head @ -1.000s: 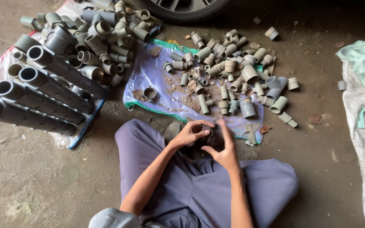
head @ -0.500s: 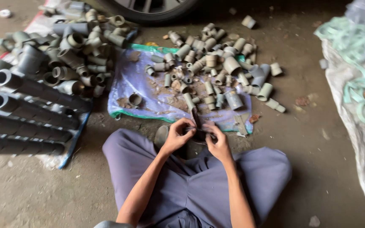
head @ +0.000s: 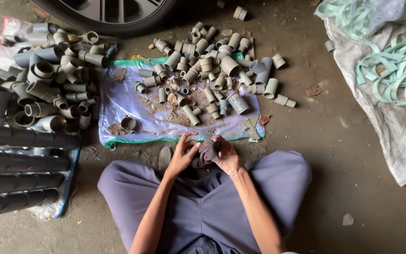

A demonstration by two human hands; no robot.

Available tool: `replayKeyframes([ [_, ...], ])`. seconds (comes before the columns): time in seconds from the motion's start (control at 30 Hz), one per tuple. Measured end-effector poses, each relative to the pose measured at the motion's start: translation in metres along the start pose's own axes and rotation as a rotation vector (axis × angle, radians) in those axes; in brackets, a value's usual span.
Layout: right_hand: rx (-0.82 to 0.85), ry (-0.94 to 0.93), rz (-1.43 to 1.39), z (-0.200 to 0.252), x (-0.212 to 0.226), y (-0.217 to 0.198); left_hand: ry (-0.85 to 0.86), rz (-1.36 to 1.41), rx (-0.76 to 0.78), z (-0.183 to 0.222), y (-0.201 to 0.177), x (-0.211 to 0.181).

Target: The person sits on the floor and cleans small plastic pipe fittings one by one using a cloth. They pick up fittings from a pile, wipe the exterior and interior surfaces, and place them back down. The person handles both straight and threaded fittings throughout the clip.

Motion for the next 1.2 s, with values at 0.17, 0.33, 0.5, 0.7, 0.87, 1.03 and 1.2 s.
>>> replayKeyframes([
  [0.17, 0.149, -0.008, -0.088, -0.003, -0.004, 0.032, 0.04, -0.124, -0.075, -0.011, -0.005, 0.0],
  [0.33, 0.157, -0.037, -0.089, 0.008, 0.042, 0.175, 0.051, -0.216, -0.229, -0.014, -0.021, 0.016],
  [0.5, -0.276, -0.267, 0.729, 0.0, 0.086, 0.169, 0.028, -0.273, -0.286, -0.01, -0.022, 0.01],
  [0.7, -0.322, -0.422, 0.439, -0.013, 0.173, 0.262, 0.033, -0.309, -0.241, -0.009, -0.025, 0.022],
  [0.87, -0.396, -0.307, 0.683, -0.025, 0.252, 0.155, 0.04, -0.334, -0.239, -0.009, -0.021, 0.022],
  [1.03, -0.836, -0.09, 1.051, -0.055, 0.317, 0.092, 0.014, -0.313, -0.24, -0.011, -0.018, 0.021],
  [1.2, -1.035, 0.101, 1.155, -0.07, 0.356, -0.027, -0.014, -0.321, -0.244, -0.015, -0.022, 0.03],
])
Point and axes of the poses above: each hand's wrist, its own z-axis away from the middle knuckle, its own y-axis out of the palm, x = y × z, the point moved 3 cm from there along -z, towards the middle knuckle, and after that the axes turned 7 degrees about y, right-handed, at the moved point
